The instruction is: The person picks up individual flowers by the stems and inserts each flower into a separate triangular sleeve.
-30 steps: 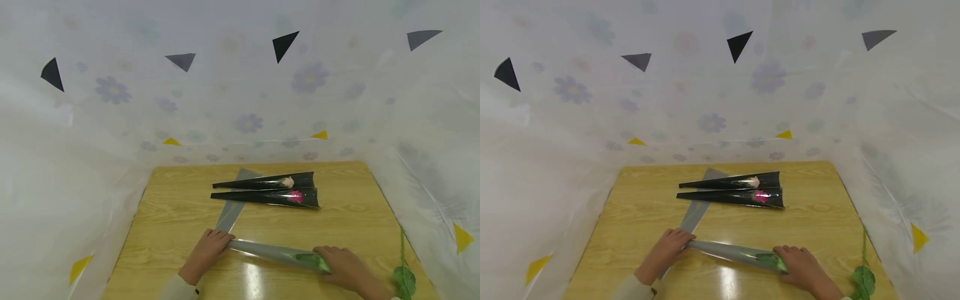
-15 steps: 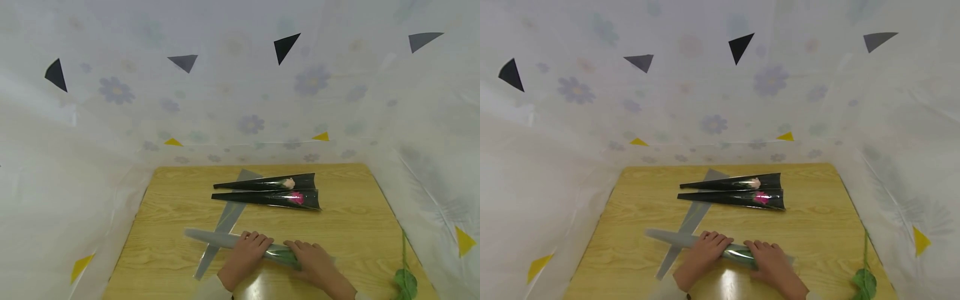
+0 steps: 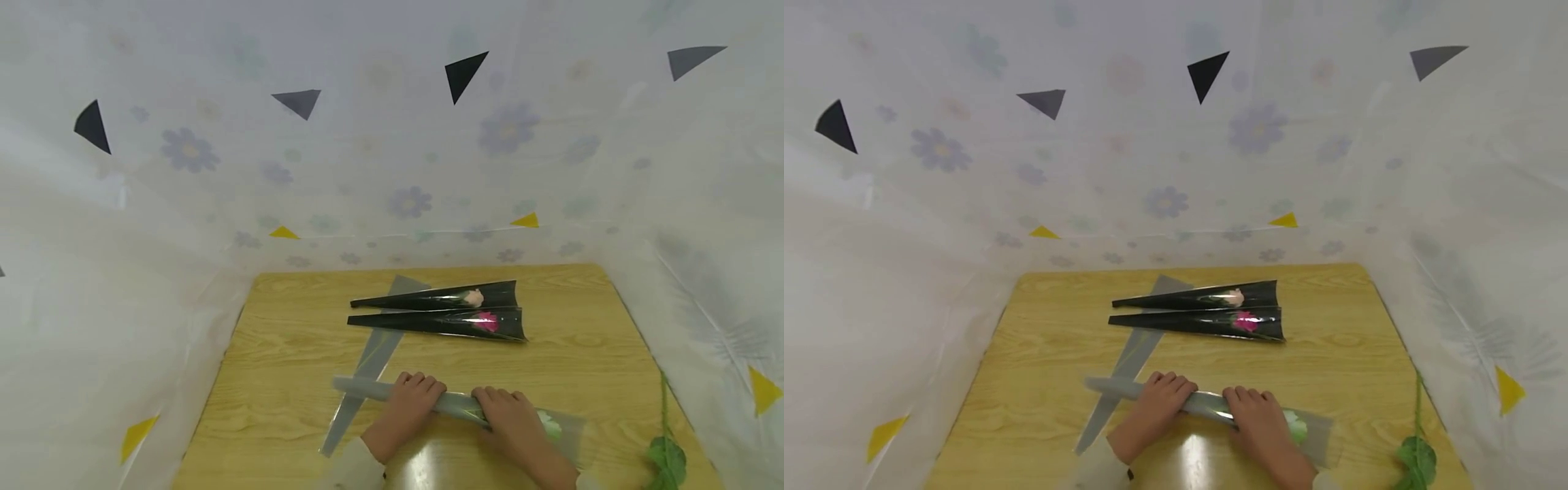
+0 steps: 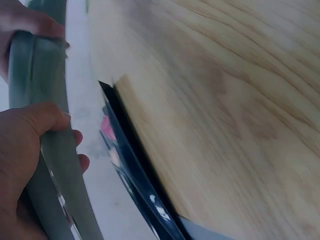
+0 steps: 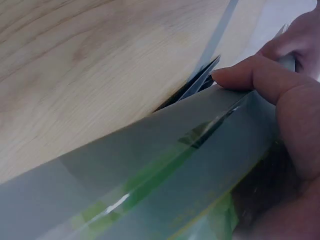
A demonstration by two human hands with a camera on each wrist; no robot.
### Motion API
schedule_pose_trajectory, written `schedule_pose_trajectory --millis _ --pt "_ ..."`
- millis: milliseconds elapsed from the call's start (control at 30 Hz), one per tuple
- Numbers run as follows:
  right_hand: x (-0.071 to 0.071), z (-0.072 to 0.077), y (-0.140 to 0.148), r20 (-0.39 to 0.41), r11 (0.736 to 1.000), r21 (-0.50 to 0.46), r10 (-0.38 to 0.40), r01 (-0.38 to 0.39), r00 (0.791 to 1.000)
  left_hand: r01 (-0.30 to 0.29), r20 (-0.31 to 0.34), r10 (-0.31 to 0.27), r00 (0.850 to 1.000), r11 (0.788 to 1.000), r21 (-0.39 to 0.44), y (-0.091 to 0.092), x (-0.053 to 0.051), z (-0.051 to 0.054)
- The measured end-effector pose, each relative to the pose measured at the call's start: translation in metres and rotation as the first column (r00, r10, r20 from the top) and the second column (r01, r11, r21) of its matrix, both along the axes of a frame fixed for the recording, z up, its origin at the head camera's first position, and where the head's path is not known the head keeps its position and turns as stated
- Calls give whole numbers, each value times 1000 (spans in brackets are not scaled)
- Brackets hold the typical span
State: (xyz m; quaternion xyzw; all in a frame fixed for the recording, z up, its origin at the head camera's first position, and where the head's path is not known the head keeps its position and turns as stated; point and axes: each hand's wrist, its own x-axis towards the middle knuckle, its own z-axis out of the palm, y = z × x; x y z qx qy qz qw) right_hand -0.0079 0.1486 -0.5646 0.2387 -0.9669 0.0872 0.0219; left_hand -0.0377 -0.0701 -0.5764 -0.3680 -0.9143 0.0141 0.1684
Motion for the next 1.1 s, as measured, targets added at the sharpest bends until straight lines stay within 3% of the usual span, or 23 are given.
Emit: schedule_pose_trajectory --millis 167,300,567,800,967,1100 --pt "1 -3 17 67 1000 6 -31 31 997 -34 96 35 995 999 -14 -20 -4 -13" --pt "1 -7 28 122 999 20 -44 42 992 -51 136 53 989 999 -17 -37 -6 -18" --pt "1 -9 58 143 995 77 -68 57 987 -90 103 84 991 994 53 -74 -8 -24" --pt "-1 -5 83 108 993 99 -78 67 991 -149 109 148 983 989 0 -99 -7 -31" --pt "0 1 85 127 994 82 -86 76 988 -149 64 148 987 989 18 -103 -4 -27" --pt "0 2 70 180 995 81 -69 55 981 -101 44 100 994 995 9 -91 -1 -22"
